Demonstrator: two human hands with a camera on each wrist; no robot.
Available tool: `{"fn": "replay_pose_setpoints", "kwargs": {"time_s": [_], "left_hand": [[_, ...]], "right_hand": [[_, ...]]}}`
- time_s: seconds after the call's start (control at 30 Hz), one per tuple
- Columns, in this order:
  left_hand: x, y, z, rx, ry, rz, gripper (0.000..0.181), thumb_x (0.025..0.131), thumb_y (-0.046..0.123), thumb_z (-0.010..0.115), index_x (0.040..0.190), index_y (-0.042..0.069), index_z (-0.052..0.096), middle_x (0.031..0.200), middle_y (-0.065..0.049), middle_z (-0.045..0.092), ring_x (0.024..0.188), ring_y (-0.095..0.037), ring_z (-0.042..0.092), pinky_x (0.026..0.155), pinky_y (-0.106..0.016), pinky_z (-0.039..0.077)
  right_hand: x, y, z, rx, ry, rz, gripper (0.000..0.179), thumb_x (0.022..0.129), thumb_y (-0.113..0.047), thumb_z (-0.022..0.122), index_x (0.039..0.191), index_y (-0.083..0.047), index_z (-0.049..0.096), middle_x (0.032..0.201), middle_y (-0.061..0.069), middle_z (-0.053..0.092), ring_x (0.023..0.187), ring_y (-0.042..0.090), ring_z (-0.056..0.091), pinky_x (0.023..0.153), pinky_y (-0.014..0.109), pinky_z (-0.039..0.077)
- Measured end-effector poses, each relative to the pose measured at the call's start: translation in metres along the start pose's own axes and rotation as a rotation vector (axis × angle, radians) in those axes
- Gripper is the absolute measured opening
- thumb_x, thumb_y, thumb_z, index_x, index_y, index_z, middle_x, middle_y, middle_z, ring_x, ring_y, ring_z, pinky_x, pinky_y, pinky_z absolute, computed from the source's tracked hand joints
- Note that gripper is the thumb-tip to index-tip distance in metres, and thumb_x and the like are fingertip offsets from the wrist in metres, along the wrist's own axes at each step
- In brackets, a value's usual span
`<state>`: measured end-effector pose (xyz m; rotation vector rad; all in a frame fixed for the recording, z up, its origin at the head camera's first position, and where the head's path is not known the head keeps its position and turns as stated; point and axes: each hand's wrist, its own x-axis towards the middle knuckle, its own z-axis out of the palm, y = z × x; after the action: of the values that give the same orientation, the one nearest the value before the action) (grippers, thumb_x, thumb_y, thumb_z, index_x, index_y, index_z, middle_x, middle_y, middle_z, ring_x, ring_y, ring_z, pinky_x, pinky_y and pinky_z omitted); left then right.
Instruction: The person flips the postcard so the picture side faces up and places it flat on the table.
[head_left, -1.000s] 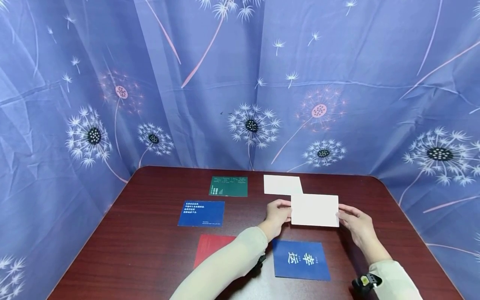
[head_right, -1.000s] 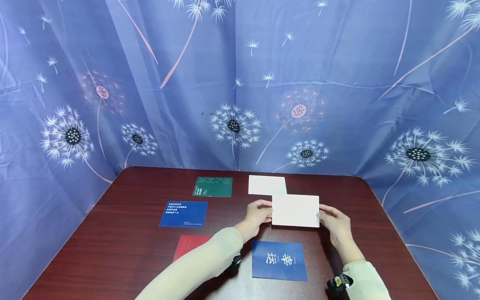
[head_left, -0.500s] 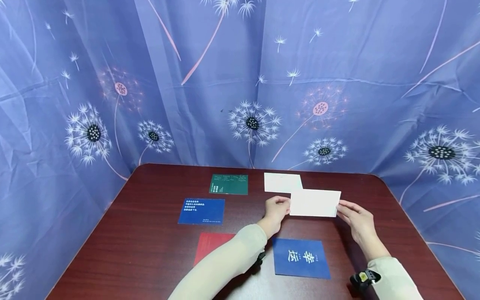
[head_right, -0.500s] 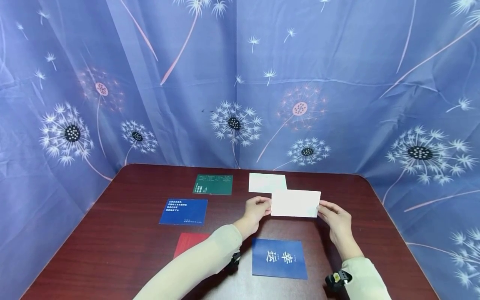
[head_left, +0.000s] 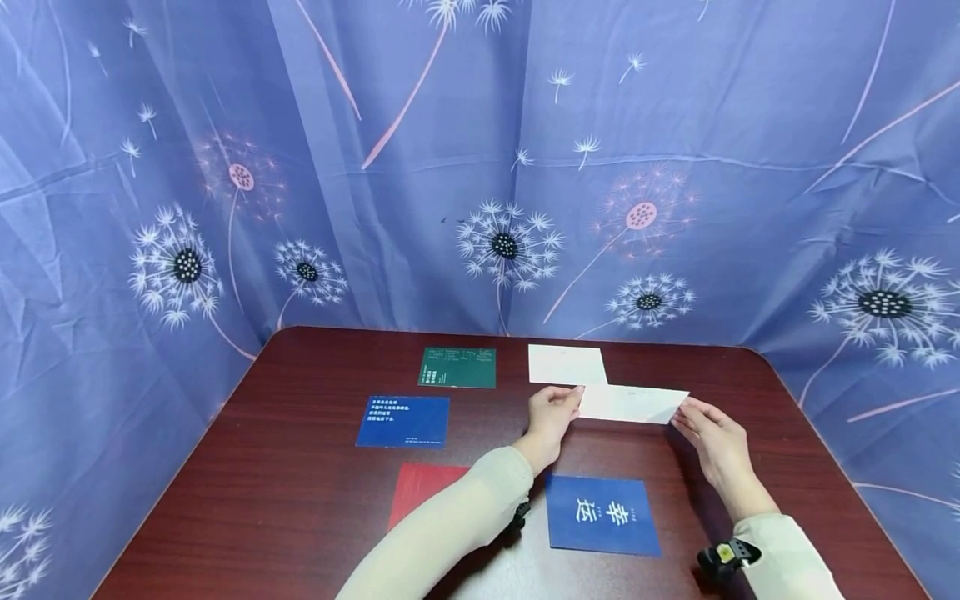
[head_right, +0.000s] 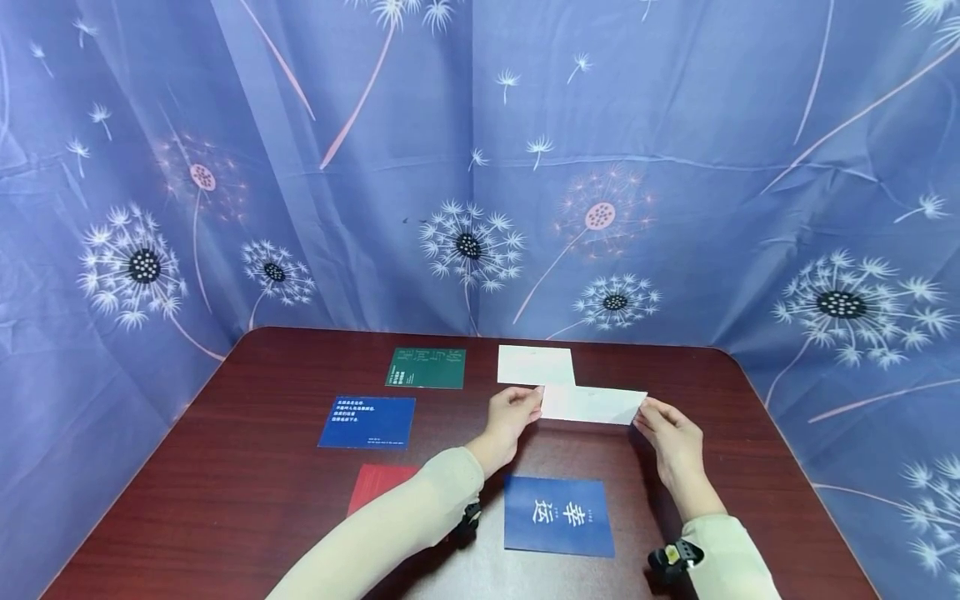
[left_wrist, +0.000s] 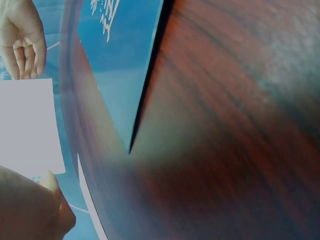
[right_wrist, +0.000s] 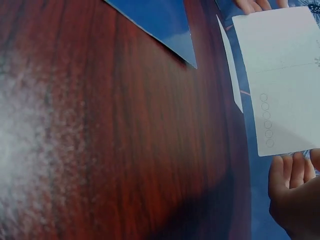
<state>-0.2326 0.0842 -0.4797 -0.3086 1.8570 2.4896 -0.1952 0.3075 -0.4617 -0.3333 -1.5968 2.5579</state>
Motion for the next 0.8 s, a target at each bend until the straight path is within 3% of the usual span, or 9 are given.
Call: {"fn": "replay_pose_setpoints", "kwargs": {"time_s": [0.13,0.3,0.4,0.57,0.67,0.8], "left_hand": [[-0.001,0.001,0.000,0.023,0.014,0.009,0.017,0.085,0.012,0.074,0.085,-0.002,0.065,0.083,-0.008,0.068,0.085,-0.030,0.067,0.080,-0.040,0.057],[-0.002,0.003,0.000,0.093,0.043,-0.018,0.021,0.085,0.018,0.075,0.080,0.001,0.063,0.075,-0.008,0.067,0.072,-0.028,0.067,0.072,-0.041,0.059],[-0.001,0.005,-0.001,0.069,0.026,-0.031,0.021,0.085,0.017,0.074,0.078,0.001,0.062,0.077,-0.018,0.070,0.069,-0.027,0.068,0.071,-0.042,0.059],[-0.001,0.008,-0.003,0.030,-0.039,-0.034,0.019,0.086,0.013,0.072,0.086,-0.005,0.066,0.090,-0.028,0.069,0.078,-0.032,0.070,0.079,-0.042,0.058],[0.000,0.007,-0.007,0.034,-0.076,-0.046,0.018,0.086,0.010,0.073,0.090,-0.007,0.068,0.090,-0.025,0.070,0.084,-0.035,0.069,0.080,-0.041,0.057],[-0.001,0.004,-0.010,0.053,-0.097,-0.069,0.011,0.084,0.003,0.072,0.090,-0.005,0.070,0.082,-0.014,0.071,0.076,-0.027,0.069,0.078,-0.038,0.058]], "right_hand": [[-0.001,-0.001,0.000,-0.036,0.019,0.024,0.025,0.093,0.002,0.058,0.078,-0.012,0.074,0.076,0.000,0.071,0.072,0.009,0.069,0.073,0.023,0.057],[-0.001,-0.004,0.000,-0.065,0.019,0.042,0.023,0.092,0.000,0.060,0.078,-0.012,0.074,0.076,0.001,0.071,0.071,0.010,0.069,0.072,0.024,0.058],[-0.001,-0.004,-0.001,-0.055,-0.007,0.039,0.024,0.093,0.001,0.059,0.079,-0.012,0.074,0.077,0.002,0.072,0.072,0.011,0.070,0.073,0.025,0.058],[0.000,-0.003,-0.003,-0.025,-0.052,0.027,0.024,0.092,0.004,0.059,0.084,-0.011,0.076,0.083,0.001,0.073,0.076,0.012,0.071,0.075,0.026,0.057],[0.001,-0.004,-0.005,-0.045,-0.057,0.048,0.023,0.091,0.002,0.061,0.087,-0.014,0.077,0.086,-0.001,0.073,0.080,0.008,0.070,0.075,0.024,0.057],[0.001,-0.007,-0.006,-0.110,-0.036,0.100,0.024,0.091,-0.001,0.064,0.088,-0.020,0.078,0.085,-0.007,0.073,0.084,0.000,0.067,0.074,0.017,0.055]]}}
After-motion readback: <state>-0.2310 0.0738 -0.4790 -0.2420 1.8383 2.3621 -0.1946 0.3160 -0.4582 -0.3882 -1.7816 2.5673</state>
